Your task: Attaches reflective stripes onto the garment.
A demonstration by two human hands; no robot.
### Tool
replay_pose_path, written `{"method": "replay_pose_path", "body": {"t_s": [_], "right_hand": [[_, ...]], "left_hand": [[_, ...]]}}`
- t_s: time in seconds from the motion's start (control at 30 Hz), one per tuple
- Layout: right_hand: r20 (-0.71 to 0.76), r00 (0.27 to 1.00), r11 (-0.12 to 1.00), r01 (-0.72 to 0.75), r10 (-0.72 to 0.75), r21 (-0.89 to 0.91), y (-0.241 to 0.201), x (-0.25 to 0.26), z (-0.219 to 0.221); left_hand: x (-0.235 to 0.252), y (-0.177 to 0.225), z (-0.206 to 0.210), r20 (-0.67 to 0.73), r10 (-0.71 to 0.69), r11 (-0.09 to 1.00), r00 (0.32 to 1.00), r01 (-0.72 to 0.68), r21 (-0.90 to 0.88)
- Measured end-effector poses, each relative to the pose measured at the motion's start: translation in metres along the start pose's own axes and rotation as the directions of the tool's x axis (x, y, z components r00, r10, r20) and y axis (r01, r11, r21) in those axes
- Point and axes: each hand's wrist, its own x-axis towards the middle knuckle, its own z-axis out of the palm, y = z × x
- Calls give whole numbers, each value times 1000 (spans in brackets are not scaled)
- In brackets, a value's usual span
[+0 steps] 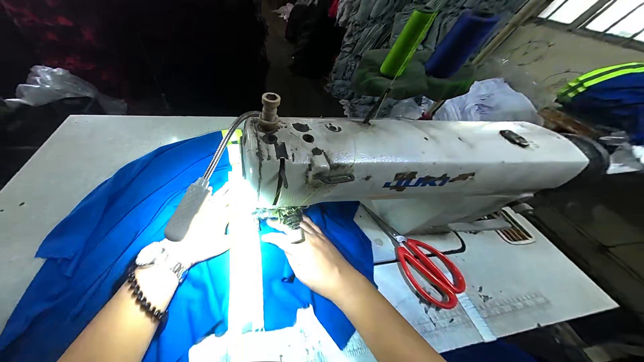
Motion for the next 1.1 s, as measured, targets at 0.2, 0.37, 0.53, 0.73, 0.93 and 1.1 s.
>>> {"method": "replay_pose_path", "body": {"t_s": [0.2, 0.37, 0.53, 0.73, 0.93, 1.1], "right_hand": [[-210, 975, 996, 78, -69, 36, -27, -17, -3], [-206, 972, 992, 124, -114, 34, -27, -34, 13], [-232, 970, 997, 78, -77, -4, -26, -31, 16], [-223, 974, 999, 33, -25, 35, -24, -23, 16], [-217, 976, 1000, 16, -11, 23, -24, -23, 16], [-222, 975, 1000, 14, -9, 21, -24, -23, 17]], "left_hand": [[-17, 15, 15, -385, 97, 993, 918, -115, -24], [-65, 44, 33, -317, 47, 978, 947, -108, -178], [-65, 42, 39, -309, 10, 979, 951, -72, -190], [-56, 38, 41, -323, -12, 986, 946, -43, -163], [-52, 32, 40, -297, 2, 985, 955, -54, -165], [-52, 34, 40, -292, -10, 988, 957, -36, -151]]}}
